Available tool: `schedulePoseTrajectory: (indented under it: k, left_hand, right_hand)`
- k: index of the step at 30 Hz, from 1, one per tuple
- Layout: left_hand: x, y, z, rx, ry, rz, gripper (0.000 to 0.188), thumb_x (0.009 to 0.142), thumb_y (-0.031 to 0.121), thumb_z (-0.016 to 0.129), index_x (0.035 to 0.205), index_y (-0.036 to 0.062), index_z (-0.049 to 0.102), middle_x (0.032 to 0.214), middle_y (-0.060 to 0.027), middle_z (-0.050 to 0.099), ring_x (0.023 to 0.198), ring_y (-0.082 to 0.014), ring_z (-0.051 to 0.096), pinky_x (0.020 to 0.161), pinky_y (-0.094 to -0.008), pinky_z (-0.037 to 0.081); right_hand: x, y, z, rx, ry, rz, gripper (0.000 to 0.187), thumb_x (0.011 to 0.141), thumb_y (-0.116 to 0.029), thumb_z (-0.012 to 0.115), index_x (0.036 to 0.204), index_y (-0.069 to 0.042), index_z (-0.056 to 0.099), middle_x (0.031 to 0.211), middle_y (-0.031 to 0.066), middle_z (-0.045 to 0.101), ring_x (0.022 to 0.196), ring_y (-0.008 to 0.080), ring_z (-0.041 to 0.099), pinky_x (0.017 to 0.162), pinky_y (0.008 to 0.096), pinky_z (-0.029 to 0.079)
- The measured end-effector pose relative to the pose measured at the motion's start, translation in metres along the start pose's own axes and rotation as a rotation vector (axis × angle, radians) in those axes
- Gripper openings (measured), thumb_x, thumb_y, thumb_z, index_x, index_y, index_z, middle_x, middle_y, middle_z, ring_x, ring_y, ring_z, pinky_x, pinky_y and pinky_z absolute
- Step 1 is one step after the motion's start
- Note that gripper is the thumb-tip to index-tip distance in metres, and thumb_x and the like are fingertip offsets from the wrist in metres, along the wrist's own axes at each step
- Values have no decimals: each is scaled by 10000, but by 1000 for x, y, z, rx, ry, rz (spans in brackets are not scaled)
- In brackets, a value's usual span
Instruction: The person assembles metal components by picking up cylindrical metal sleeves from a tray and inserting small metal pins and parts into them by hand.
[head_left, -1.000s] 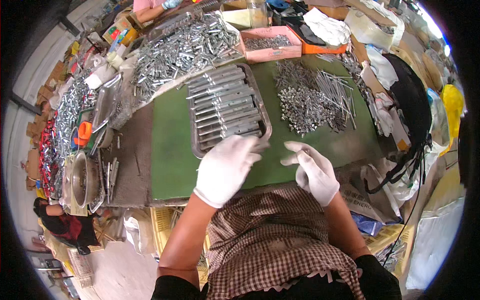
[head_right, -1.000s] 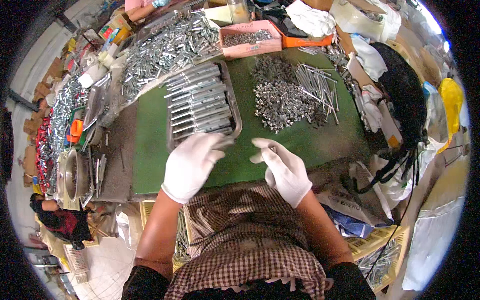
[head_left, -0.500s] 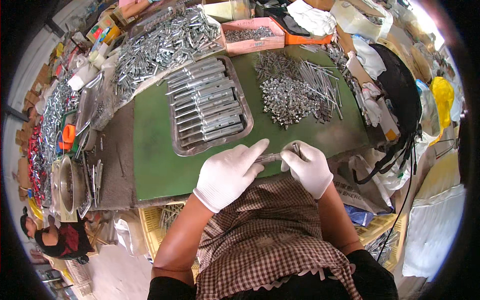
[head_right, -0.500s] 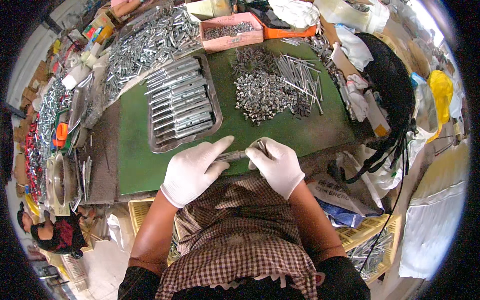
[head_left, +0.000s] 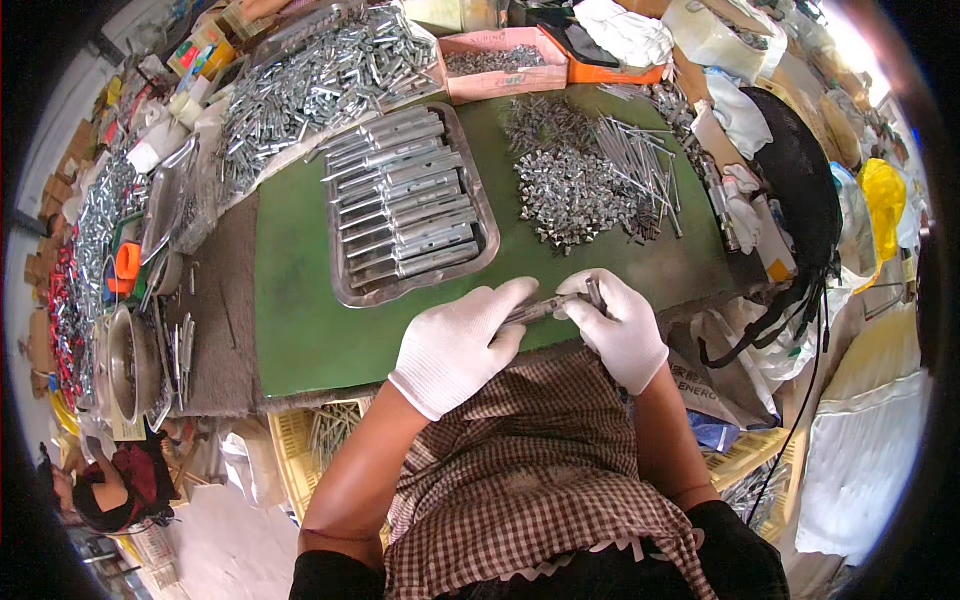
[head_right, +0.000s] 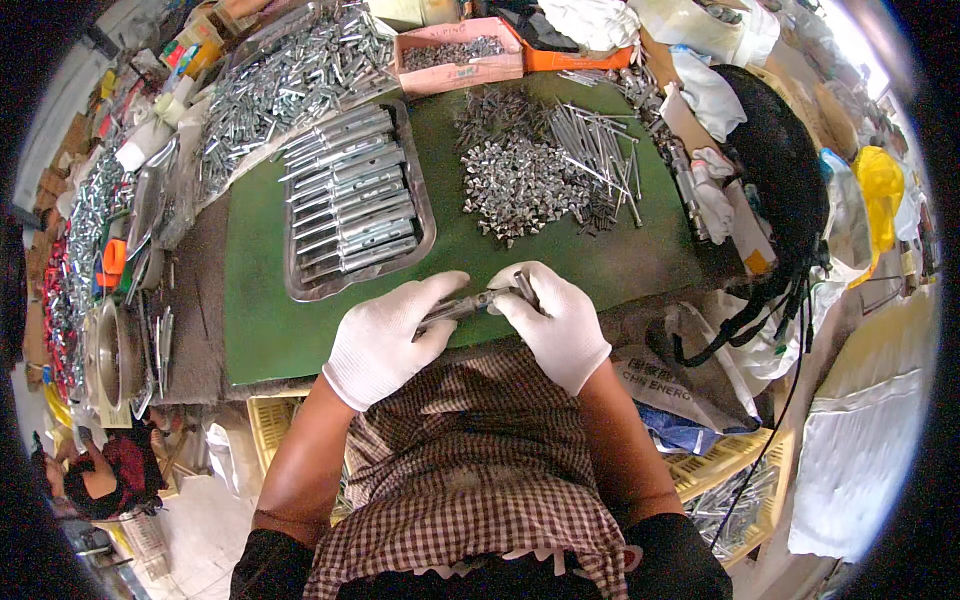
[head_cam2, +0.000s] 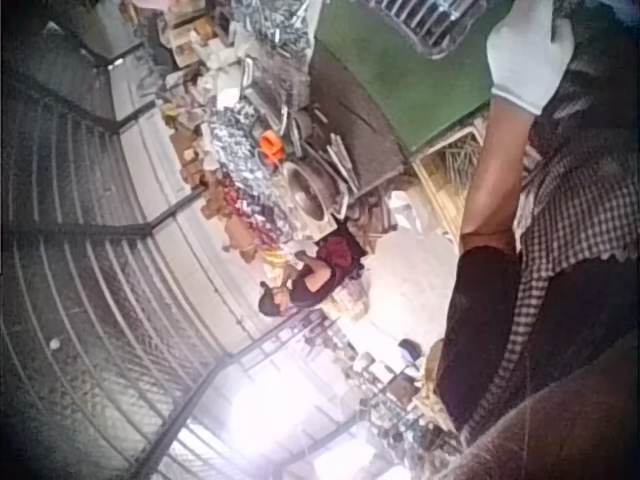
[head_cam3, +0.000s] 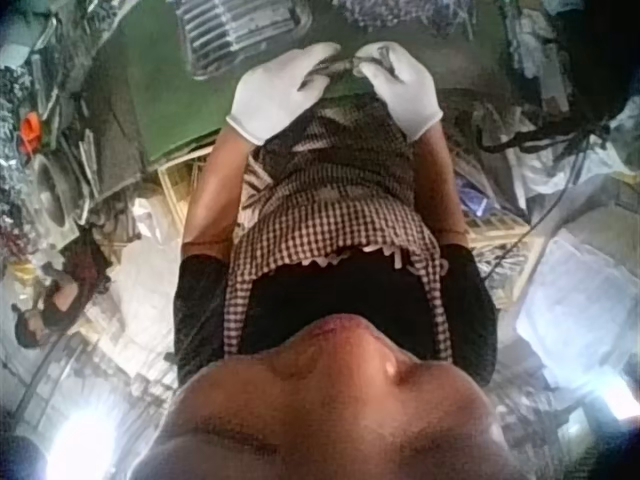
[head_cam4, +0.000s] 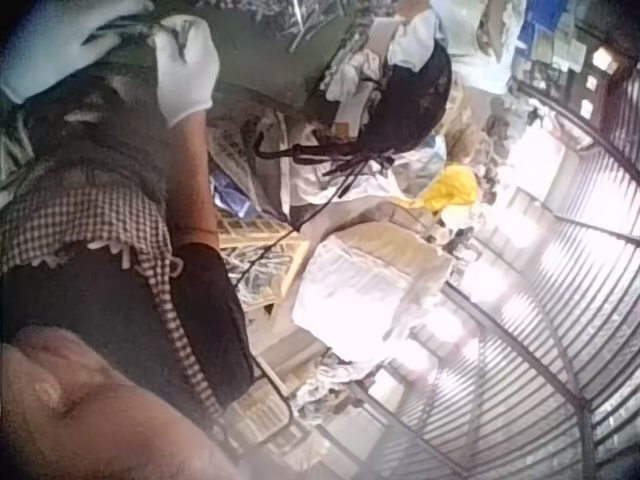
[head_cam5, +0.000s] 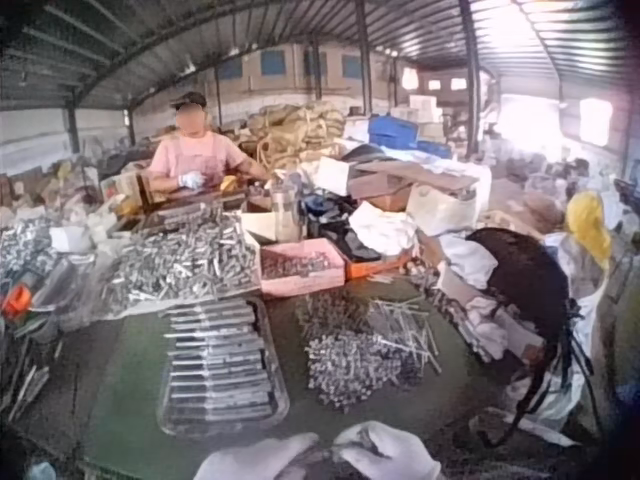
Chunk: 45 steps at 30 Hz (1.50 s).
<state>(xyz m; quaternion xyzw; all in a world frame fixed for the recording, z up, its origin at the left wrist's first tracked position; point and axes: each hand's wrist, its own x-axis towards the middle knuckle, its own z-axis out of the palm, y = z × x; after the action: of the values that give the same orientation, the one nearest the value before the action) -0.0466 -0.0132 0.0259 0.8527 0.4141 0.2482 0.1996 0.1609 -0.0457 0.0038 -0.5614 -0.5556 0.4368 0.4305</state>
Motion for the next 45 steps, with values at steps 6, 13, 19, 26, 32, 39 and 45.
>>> schedulePoseTrajectory:
  k: [6,13,19,26,32,39,45]
  left_hand:
    - [0,1,-3,16,17,-13,390,827,147,647,1212,203,621,808,-86,634,703,-295,648,627,-381,532]
    - [1,2,-1,88,22,61,263,832,167,649,1089,213,678,737,-53,587,595,-246,612,544,-356,504]
    - [-4,8,5,275,-6,77,221,838,188,648,1053,233,673,705,-45,550,547,-248,593,499,-364,492]
    - [1,25,23,394,-31,28,154,841,200,638,993,222,641,753,-79,514,497,-257,572,448,-381,476]
    - [0,20,24,386,-29,11,149,844,205,634,992,216,636,747,-83,511,495,-263,569,443,-388,470]
    - [2,23,21,328,-81,-22,201,849,206,629,1049,216,648,772,-89,531,522,-276,584,473,-399,483]
    - [0,25,20,345,-105,-48,214,854,216,624,1066,211,653,777,-89,533,534,-267,590,478,-387,489]
  right_hand:
    - [0,2,0,-26,16,12,85,903,-43,633,986,-25,630,841,25,640,777,89,583,738,247,477]
    - [-1,2,0,65,-3,39,87,914,-56,635,988,-10,633,866,10,644,799,70,573,739,239,473]
    - [9,-1,-12,-466,76,-343,149,854,-84,654,1002,-61,647,856,72,652,787,217,633,719,323,498]
    - [71,-17,-15,-1225,-194,-612,81,850,-142,568,900,-105,620,881,95,576,847,285,638,697,397,543]
    - [55,-23,-18,-1004,-225,-394,143,853,-122,582,995,-111,590,897,124,618,839,332,640,711,423,528]
    - [6,3,-14,-604,-38,-396,164,754,-70,741,893,-93,657,839,90,647,751,269,639,661,352,505]
    - [15,4,-23,-672,19,-492,154,765,-74,733,910,-102,690,857,75,657,731,249,635,644,332,503]
